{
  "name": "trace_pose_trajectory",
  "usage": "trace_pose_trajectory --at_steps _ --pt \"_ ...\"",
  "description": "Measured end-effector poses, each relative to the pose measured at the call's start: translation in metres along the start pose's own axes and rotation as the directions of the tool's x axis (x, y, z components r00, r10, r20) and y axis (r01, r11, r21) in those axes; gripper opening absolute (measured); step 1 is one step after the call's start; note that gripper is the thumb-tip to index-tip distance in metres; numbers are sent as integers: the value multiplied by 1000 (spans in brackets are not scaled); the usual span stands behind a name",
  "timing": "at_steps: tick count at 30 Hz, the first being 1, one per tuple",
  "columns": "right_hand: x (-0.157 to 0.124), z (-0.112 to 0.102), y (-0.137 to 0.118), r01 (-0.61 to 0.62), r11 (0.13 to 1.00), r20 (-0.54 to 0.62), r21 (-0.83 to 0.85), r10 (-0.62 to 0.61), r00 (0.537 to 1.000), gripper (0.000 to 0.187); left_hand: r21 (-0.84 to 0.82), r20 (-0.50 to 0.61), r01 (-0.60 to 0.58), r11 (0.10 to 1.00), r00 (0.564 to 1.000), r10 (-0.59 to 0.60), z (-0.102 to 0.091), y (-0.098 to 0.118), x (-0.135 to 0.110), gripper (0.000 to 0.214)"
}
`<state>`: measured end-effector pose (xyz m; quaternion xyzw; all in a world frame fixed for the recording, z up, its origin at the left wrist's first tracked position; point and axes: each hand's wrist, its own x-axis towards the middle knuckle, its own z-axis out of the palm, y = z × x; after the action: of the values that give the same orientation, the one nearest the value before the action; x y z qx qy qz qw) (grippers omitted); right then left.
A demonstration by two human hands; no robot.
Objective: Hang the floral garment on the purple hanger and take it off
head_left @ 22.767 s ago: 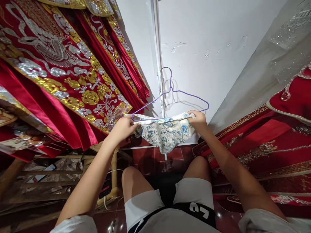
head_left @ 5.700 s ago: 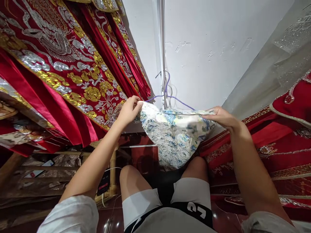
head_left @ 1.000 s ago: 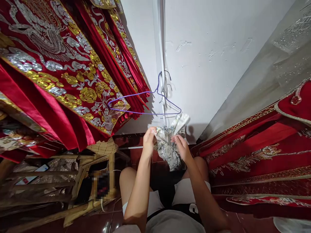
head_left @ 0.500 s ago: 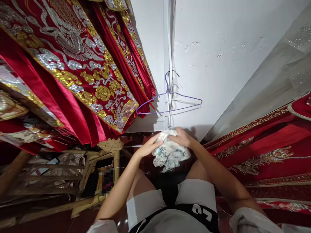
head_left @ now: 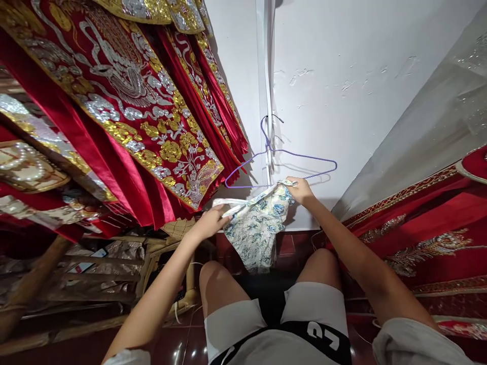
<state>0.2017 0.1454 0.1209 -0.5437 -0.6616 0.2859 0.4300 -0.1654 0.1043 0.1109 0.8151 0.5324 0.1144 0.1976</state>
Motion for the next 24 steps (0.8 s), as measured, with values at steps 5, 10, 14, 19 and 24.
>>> trace_pose_trajectory --at_steps 5,10,14,19,24 --pt "-16 -22 -9 -24 1000 -25 4 24 999 33 23 -204 -164 986 965 165 -27 31 36 19" --pt "-36 -19 -17 91 995 122 -38 -85 989 10 66 -402 -298 952 865 299 -38 83 62 8" --pt "-50 -31 -24 76 994 19 -79 -75 997 58 -54 -481 -303 951 843 241 -44 91 76 32" --pt "-37 -87 -24 7 994 -322 -113 -43 946 80 -20 -401 -325 946 869 290 -60 76 81 43" --pt "-10 -130 -17 -12 998 -149 -56 4 989 24 5 -545 -298 954 800 253 -67 65 82 22"
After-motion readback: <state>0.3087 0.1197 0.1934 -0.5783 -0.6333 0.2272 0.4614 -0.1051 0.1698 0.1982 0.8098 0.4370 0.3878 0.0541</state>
